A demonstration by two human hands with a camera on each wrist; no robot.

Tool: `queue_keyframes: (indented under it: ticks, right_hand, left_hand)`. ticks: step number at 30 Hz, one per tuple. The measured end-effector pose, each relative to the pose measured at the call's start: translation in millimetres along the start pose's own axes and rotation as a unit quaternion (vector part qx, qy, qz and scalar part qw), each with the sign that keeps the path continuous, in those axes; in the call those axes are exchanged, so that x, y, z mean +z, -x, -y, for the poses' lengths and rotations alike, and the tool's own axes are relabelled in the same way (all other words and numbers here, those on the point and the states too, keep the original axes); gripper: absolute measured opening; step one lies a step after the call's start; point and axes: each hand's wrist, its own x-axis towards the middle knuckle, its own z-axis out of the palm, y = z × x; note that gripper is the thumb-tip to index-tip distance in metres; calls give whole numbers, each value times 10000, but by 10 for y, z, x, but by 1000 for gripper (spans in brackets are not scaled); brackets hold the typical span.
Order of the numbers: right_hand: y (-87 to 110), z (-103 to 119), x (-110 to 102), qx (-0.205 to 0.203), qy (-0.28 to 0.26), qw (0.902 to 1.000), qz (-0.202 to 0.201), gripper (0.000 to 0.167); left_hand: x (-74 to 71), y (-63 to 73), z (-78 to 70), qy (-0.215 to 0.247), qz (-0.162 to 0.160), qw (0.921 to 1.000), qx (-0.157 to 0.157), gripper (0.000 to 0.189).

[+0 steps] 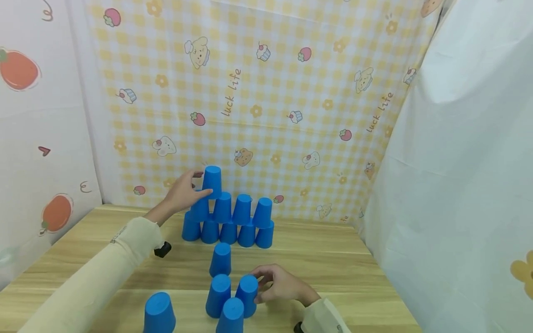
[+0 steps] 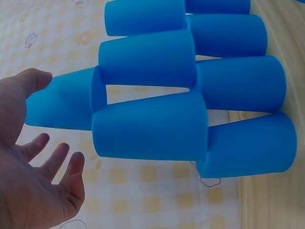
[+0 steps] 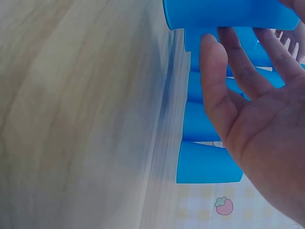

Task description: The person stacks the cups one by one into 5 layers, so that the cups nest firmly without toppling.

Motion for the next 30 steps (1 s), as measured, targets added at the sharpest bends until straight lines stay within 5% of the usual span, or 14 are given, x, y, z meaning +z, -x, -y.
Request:
queue_keyframes:
  ticks: [7,16,24,30]
  right_hand:
    - [-16,19,10,70,113,9999,-55,50]
    - [-29,-6,17,-52,182,9998,-58,44]
    - [-37,19,1,-136,407,9983,-398,44]
    - [-27,63,-19,-140,515,9945,-898,46]
  left_hand:
    - [30,211,24,89,-367,9991,-204,64]
    - [110,420,22,190,-762,9968,134,56]
    - [177,609,1,-95,-475,9978,460,47]
    - [240,729,-36,-254,159,9969,727,42]
